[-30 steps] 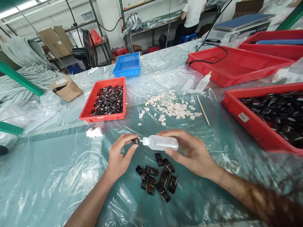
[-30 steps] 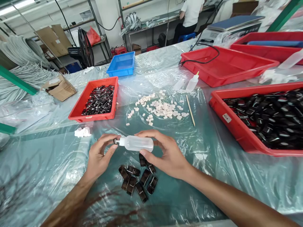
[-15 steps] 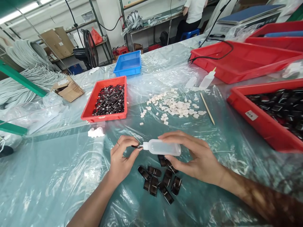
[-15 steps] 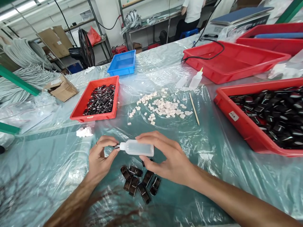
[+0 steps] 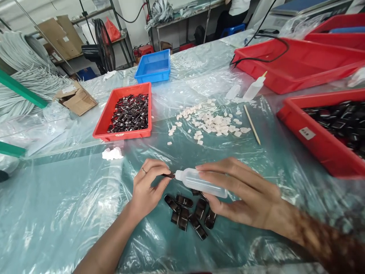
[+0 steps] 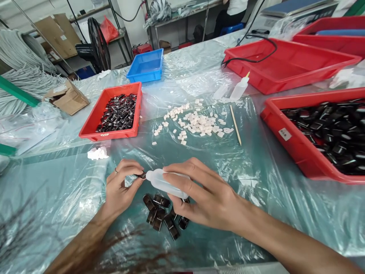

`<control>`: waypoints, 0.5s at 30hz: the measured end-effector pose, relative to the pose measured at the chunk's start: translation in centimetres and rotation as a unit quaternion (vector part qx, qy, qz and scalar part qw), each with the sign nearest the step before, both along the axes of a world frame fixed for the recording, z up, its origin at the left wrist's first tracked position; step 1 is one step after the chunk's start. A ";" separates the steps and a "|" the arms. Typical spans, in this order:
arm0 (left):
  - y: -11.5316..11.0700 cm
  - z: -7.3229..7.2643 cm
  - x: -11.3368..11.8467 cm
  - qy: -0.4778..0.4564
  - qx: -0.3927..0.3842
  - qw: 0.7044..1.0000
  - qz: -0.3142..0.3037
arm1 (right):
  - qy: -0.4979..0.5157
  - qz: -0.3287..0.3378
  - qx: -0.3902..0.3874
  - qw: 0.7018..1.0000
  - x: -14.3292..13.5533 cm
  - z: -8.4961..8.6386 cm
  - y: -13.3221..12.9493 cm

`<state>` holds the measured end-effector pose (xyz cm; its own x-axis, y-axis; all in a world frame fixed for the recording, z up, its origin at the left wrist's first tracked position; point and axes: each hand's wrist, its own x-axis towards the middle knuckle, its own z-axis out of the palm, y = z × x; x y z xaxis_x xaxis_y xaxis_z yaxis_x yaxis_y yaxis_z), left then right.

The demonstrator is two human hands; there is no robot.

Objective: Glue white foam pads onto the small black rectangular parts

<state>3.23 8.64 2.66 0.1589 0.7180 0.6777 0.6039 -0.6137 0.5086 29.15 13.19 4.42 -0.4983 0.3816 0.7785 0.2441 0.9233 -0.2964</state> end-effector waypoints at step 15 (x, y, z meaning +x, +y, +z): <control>-0.1 -0.1 0.1 -0.024 -0.021 0.999 -0.010 | 0.091 0.048 -0.225 0.969 0.8 0.0 1.0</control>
